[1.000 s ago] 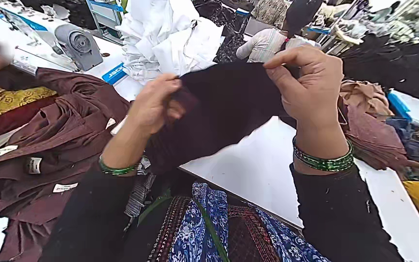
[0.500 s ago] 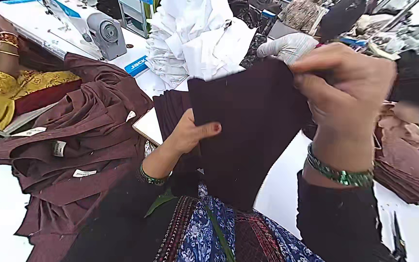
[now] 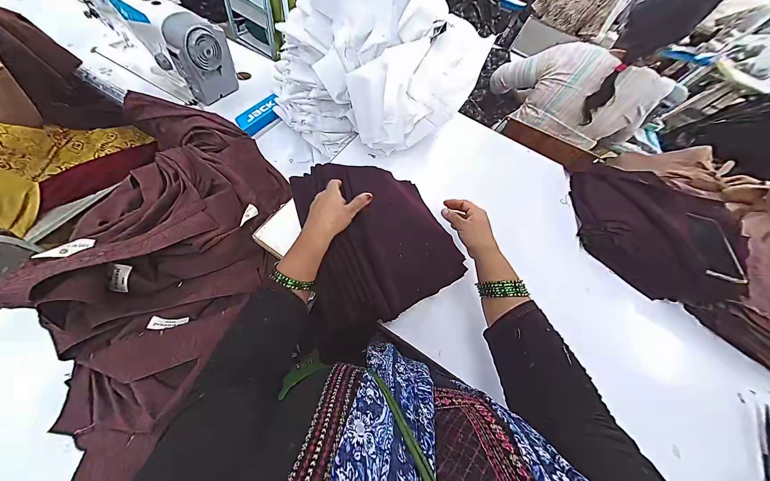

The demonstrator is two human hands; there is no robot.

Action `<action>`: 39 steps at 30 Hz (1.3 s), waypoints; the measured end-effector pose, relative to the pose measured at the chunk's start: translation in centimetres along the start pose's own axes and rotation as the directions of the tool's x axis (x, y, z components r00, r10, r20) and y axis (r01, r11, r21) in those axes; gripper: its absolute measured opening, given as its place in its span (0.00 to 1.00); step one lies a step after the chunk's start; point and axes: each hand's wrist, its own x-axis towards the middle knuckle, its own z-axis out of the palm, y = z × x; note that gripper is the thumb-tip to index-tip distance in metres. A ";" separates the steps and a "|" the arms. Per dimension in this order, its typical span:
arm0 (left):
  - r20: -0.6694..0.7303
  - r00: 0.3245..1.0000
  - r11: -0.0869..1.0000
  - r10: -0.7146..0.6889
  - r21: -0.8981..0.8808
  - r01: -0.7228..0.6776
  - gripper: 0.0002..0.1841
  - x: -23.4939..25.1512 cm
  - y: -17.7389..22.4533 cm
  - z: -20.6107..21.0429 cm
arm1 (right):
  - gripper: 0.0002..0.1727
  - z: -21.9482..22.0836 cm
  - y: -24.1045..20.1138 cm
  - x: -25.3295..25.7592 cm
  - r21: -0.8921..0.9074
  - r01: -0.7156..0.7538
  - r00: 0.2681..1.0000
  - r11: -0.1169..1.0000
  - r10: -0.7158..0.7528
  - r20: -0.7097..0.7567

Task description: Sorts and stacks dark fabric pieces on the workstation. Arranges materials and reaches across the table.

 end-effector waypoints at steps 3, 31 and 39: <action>0.091 0.996 0.997 0.019 0.074 -0.026 0.35 1.1 1.9 1.1 | 0.16 0.5 1.9 -0.6 0.037 -0.033 0.999 0.999 0.035 -0.038; 0.387 0.901 0.976 0.198 0.005 -0.217 0.74 -2.2 9.5 15.3 | 0.19 -16.5 10.7 -15.2 0.465 -0.340 0.940 0.818 0.317 0.129; 0.410 0.889 0.779 0.206 0.481 -0.403 0.76 -11.1 13.1 18.8 | 0.18 -35.8 12.7 -10.9 -0.087 -0.086 0.797 0.992 0.016 -0.603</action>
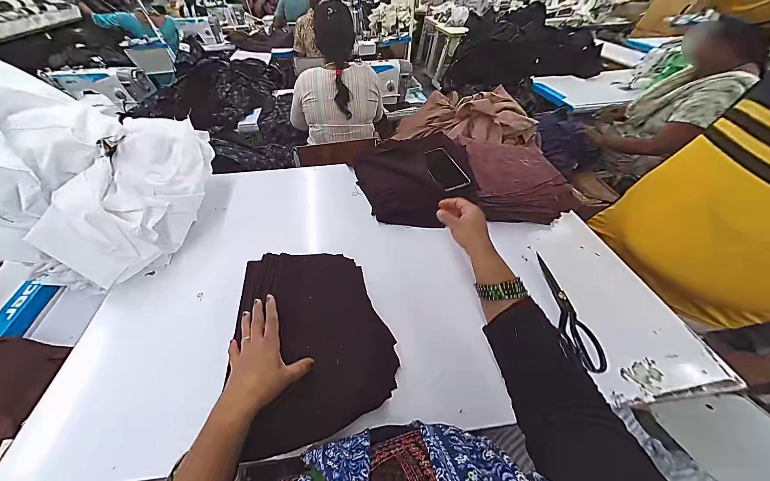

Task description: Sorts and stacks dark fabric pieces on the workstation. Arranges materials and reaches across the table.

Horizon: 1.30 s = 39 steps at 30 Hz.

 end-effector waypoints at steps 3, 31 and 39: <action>-0.081 0.992 0.995 -0.092 0.024 0.094 0.69 0.0 0.5 0.6 | 0.19 -1.2 1.0 6.9 -0.200 0.068 0.988 0.977 -0.094 -0.121; 0.197 0.899 0.831 -0.391 -0.344 0.437 0.45 3.0 -6.9 0.7 | 0.08 2.4 4.3 -0.2 0.018 -0.164 0.680 0.986 0.100 0.726; 0.198 0.899 0.845 -0.392 -0.309 0.437 0.47 3.1 -7.2 0.9 | 0.19 2.8 4.4 0.8 -0.353 0.081 0.660 0.932 0.215 0.720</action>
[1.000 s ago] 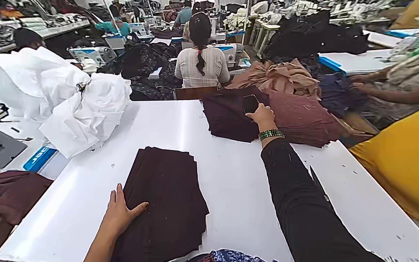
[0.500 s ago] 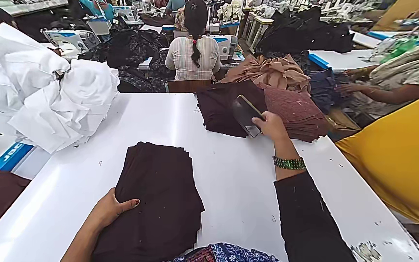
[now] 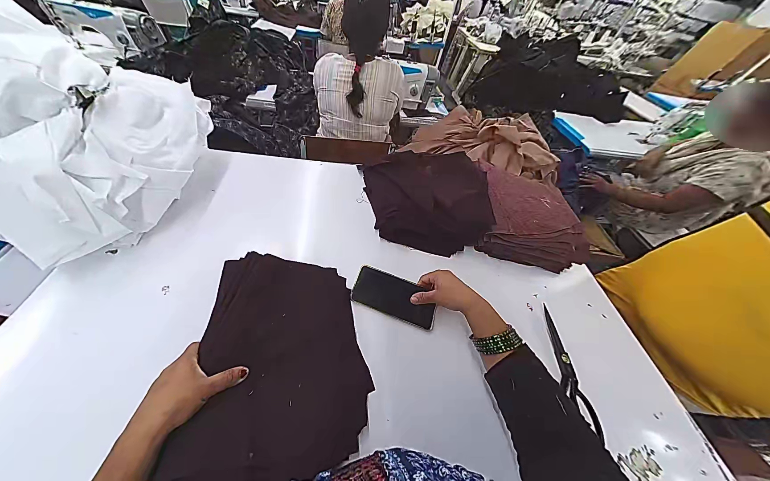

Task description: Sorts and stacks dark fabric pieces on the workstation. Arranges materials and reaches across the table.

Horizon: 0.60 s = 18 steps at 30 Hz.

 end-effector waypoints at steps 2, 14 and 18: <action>-0.001 1.000 1.000 -0.014 -0.011 0.014 0.46 -0.1 0.1 0.0 | 0.26 -0.9 -1.5 0.0 -0.250 -0.019 0.999 0.968 0.027 0.029; 0.030 0.998 0.998 -0.049 -0.030 0.050 0.44 0.0 -0.3 -0.2 | 0.27 -16.5 -2.0 12.2 0.212 -0.091 0.650 0.973 0.219 -0.727; 0.034 0.999 0.996 -0.037 -0.074 0.040 0.44 -0.4 0.0 -0.2 | 0.31 -17.5 -3.0 15.4 0.103 -0.348 0.691 0.932 0.330 -0.643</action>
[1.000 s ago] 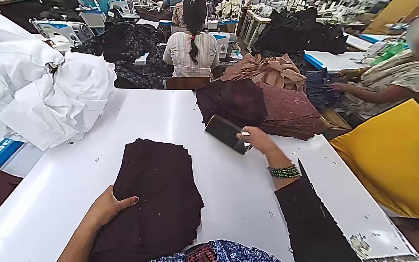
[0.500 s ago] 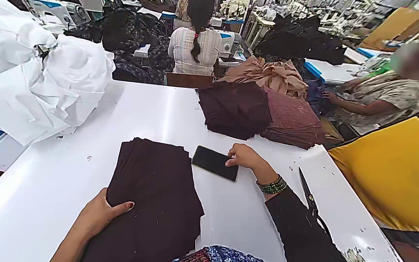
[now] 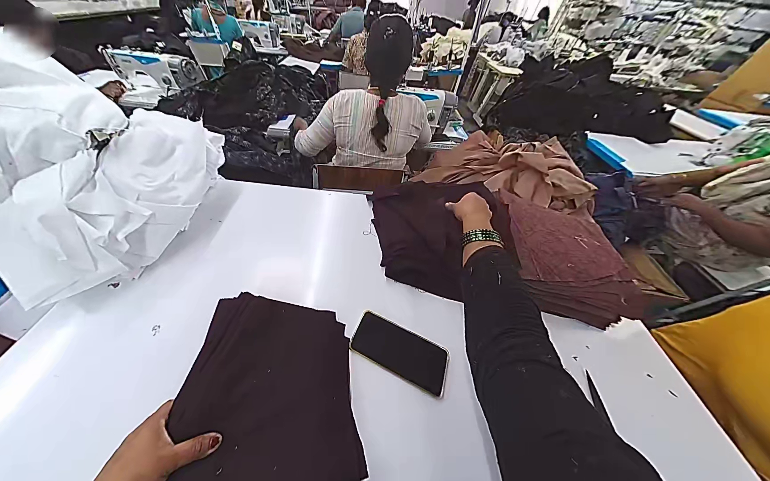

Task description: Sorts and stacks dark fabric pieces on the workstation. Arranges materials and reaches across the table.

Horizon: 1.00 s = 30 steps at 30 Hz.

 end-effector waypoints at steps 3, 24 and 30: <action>0.001 1.000 1.000 0.005 -0.011 -0.005 0.44 -0.2 -0.1 -0.2 | 0.18 0.2 -1.0 -0.2 0.051 0.057 0.998 0.997 -0.058 0.001; 0.129 0.985 0.881 0.114 -0.471 -0.040 0.20 -1.3 -0.4 -0.6 | 0.40 7.5 -1.2 -12.2 -0.231 0.658 0.730 0.716 -0.533 0.427; 0.156 0.984 0.867 0.085 -0.499 0.004 0.10 -1.9 0.2 -0.7 | 0.39 9.1 0.2 -12.2 -0.239 0.685 0.728 0.689 -0.629 0.275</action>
